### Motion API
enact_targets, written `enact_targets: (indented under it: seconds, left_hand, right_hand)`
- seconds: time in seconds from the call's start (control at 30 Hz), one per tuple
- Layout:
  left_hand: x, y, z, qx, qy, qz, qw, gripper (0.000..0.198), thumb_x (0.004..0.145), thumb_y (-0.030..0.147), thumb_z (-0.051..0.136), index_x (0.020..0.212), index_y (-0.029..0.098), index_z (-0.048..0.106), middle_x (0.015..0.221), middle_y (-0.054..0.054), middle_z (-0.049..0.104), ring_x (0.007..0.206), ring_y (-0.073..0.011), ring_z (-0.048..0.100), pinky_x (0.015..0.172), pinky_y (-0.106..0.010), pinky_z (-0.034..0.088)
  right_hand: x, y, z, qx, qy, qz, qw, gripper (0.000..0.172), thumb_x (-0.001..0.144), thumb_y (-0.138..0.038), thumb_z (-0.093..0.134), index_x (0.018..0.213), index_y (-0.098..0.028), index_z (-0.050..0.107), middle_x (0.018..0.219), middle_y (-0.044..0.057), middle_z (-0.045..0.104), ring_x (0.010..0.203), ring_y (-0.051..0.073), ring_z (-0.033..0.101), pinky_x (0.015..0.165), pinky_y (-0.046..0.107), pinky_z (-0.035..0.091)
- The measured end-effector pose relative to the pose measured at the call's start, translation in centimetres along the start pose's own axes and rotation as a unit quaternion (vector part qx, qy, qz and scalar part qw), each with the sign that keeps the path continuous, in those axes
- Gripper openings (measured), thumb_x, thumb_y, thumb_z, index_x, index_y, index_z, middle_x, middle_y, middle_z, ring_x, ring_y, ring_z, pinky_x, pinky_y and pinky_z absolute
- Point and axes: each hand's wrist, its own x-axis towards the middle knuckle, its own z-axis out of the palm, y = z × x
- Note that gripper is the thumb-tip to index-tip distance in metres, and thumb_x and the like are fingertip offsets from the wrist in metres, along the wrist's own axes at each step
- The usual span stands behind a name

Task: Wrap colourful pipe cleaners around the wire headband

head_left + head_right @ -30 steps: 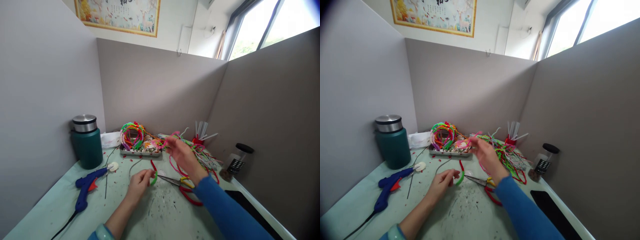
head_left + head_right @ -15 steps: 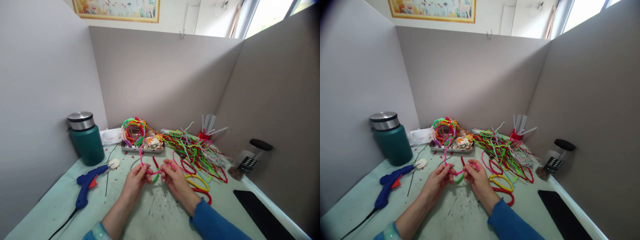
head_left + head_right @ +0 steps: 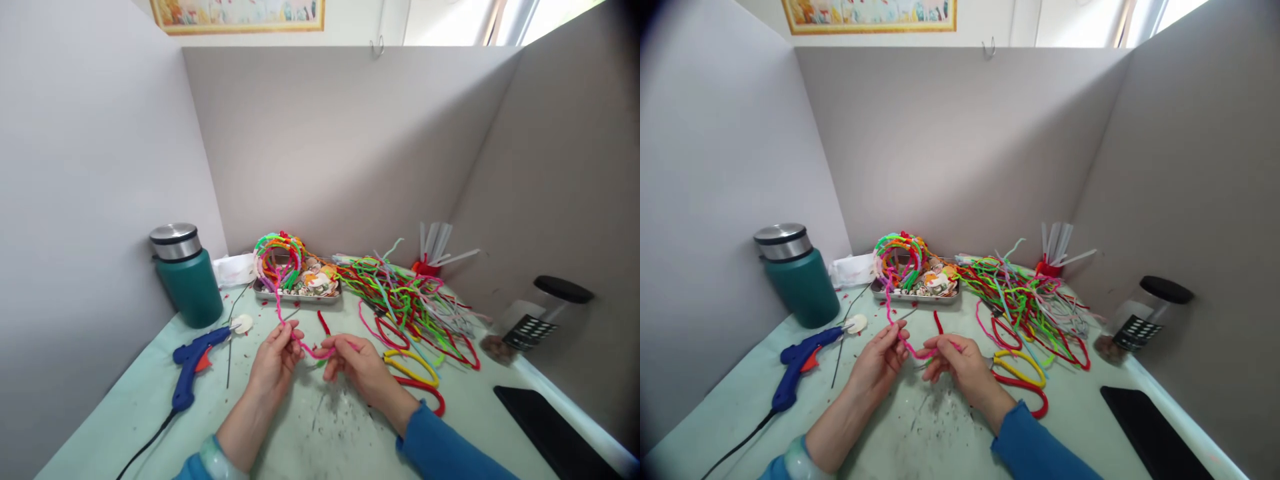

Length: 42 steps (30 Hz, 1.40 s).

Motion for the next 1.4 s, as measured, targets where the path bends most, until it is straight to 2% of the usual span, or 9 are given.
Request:
enact_targets:
  seconds: [0.13, 0.23, 0.57, 0.73, 0.9, 1.03, 1.23, 1.33, 1.4]
  left_hand:
    - [0.2, -0.1, -0.3, 0.022, -0.010, 0.007, 1.000, 0.021, 0.075, 0.021, 0.063, 0.090, 0.008, 0.058, 0.062, 0.002, 0.058, 0.036, -0.0004, 0.039, 0.036, -0.013, 0.034]
    - [0.3, -0.2, -0.4, 0.043, -0.014, 0.005, 0.999, 0.025, 0.073, 0.025, 0.065, 0.090, 0.008, 0.058, 0.062, 0.002, 0.057, 0.034, 0.0008, 0.033, 0.033, -0.013, 0.027]
    - [0.5, 0.2, -0.7, 0.099, -0.012, 0.021, 0.995, 0.031, 0.071, 0.033, 0.065, 0.089, 0.008, 0.058, 0.060, 0.003, 0.055, 0.032, 0.0012, 0.029, 0.032, -0.015, 0.020]
    - [0.6, 0.3, -0.6, 0.112, -0.006, 0.015, 0.994, 0.035, 0.070, 0.036, 0.065, 0.091, 0.009, 0.057, 0.058, 0.005, 0.053, 0.031, 0.0015, 0.024, 0.032, -0.015, 0.016]
    - [0.2, 0.3, -0.5, 0.188, -0.017, -0.017, 0.982, 0.037, 0.073, 0.044, 0.058, 0.095, 0.013, 0.057, 0.043, 0.011, 0.036, 0.030, -0.0015, 0.017, 0.030, -0.017, 0.009]
    - [-0.1, 0.6, -0.3, 0.254, -0.013, -0.049, 0.966, 0.032, 0.074, 0.042, 0.054, 0.087, 0.013, 0.058, 0.039, 0.011, 0.027, 0.032, -0.0035, 0.013, 0.032, -0.018, 0.006]
    - [-0.7, 0.7, 0.2, 0.321, -0.037, -0.046, 0.945, 0.028, 0.075, 0.039, 0.051, 0.076, 0.013, 0.060, 0.037, 0.011, 0.021, 0.036, -0.0042, 0.014, 0.036, -0.019, 0.009]
    - [-1.0, 0.5, 0.6, 0.361, -0.070, -0.062, 0.928, 0.029, 0.076, 0.038, 0.050, 0.075, 0.012, 0.062, 0.037, 0.010, 0.022, 0.037, -0.0045, 0.014, 0.038, -0.020, 0.010]
    - [-1.1, 0.4, 0.8, 0.393, -0.099, -0.078, 0.911, 0.030, 0.076, 0.038, 0.049, 0.074, 0.011, 0.063, 0.037, 0.010, 0.023, 0.037, -0.0047, 0.015, 0.039, -0.021, 0.010]
  right_hand:
    - [-0.4, -0.5, -0.3, -0.086, -0.093, 0.036, 0.991, 0.030, 0.083, -0.036, 0.052, 0.088, -0.009, 0.065, 0.081, 0.012, 0.069, 0.053, 0.016, 0.065, 0.054, 0.028, 0.049]
    - [-0.5, -0.5, -0.5, -0.085, -0.143, 0.072, 0.983, 0.031, 0.084, -0.035, 0.052, 0.091, -0.008, 0.065, 0.080, 0.013, 0.069, 0.055, 0.016, 0.066, 0.053, 0.027, 0.050]
    - [-0.6, 0.2, -0.8, -0.025, -0.167, 0.127, 0.977, 0.027, 0.083, -0.032, 0.055, 0.084, -0.006, 0.063, 0.079, 0.015, 0.069, 0.059, 0.019, 0.068, 0.053, 0.028, 0.051]
    - [-1.0, 0.3, -0.5, -0.021, -0.210, 0.179, 0.961, 0.028, 0.082, -0.031, 0.055, 0.085, -0.004, 0.064, 0.077, 0.015, 0.069, 0.061, 0.018, 0.067, 0.055, 0.026, 0.050]
    - [-1.3, -0.1, 0.3, -0.045, -0.235, 0.188, 0.952, 0.028, 0.080, -0.031, 0.057, 0.086, -0.006, 0.067, 0.077, 0.012, 0.068, 0.064, 0.016, 0.065, 0.059, 0.026, 0.050]
    - [-1.1, -1.1, -0.3, -0.086, -0.246, 0.153, 0.953, 0.031, 0.072, -0.030, 0.067, 0.095, -0.010, 0.066, 0.093, 0.013, 0.067, 0.076, 0.017, 0.063, 0.060, 0.025, 0.049]
    - [-0.3, -1.8, -2.1, -0.054, -0.180, 0.049, 0.981, 0.050, 0.067, -0.047, 0.066, 0.103, -0.013, 0.061, 0.098, 0.015, 0.065, 0.078, 0.020, 0.062, 0.058, 0.028, 0.047]
    - [0.3, -1.6, -1.8, -0.126, -0.030, -0.024, 0.991, 0.037, 0.075, -0.040, 0.060, 0.104, -0.017, 0.060, 0.094, 0.010, 0.065, 0.068, 0.014, 0.060, 0.056, 0.025, 0.044]
    - [0.7, -1.4, -1.7, -0.172, 0.075, -0.062, 0.980, 0.035, 0.076, -0.036, 0.060, 0.107, -0.020, 0.058, 0.087, 0.005, 0.063, 0.061, 0.011, 0.057, 0.051, 0.022, 0.041]
